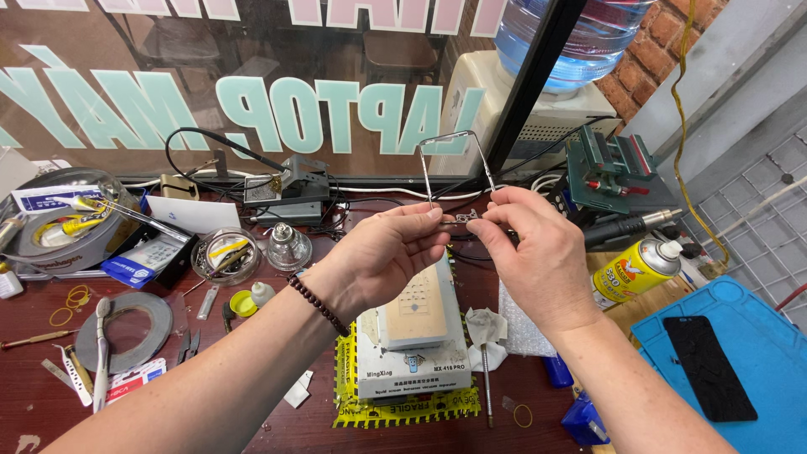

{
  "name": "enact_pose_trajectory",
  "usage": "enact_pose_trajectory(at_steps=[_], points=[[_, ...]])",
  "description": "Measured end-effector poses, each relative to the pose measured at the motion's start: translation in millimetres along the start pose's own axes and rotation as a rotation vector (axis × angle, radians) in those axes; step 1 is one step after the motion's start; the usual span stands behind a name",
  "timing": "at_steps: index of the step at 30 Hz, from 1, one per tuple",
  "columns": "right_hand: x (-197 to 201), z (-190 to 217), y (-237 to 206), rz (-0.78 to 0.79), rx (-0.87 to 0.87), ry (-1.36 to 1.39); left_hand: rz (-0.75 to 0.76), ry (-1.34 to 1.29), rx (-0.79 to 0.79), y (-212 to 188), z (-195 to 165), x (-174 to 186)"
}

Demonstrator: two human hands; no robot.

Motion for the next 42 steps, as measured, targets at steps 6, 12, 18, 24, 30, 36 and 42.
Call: enact_pose_trajectory(at_steps=[6,12,18,24,30,36,42], points=[[-13,-15,-4,0.117,-0.267,0.347,-0.056,0.078,-0.074,-1,1,5],[-35,-30,-14,0.444,-0.891,0.993,-0.093,0.176,-0.123,-6,7,10],[-40,-38,-25,0.547,-0.908,0.955,-0.136,0.293,-0.130,-3,4,12],[-44,-43,-41,0.719,-0.928,0.843,-0.162,0.391,-0.257,5,-37,22],[-44,-50,-48,0.804,-0.946,0.838,-0.139,0.410,-0.273,-1,-46,34],[-48,-57,-55,0.844,-0.937,0.853,-0.164,0.337,-0.241,-4,-42,41],[-45,-69,-51,0.753,-0.819,0.666,-0.127,0.364,-0.270,2,-39,44]])
Point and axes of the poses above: each hand's wrist, its own y-axis towards the middle knuckle, its own x-axis out of the back of the hand, z = x × y, the point moved 2 cm from there along y, towards the middle knuckle, and after that the axes turned 15 degrees about -y, right-handed, at the moved point
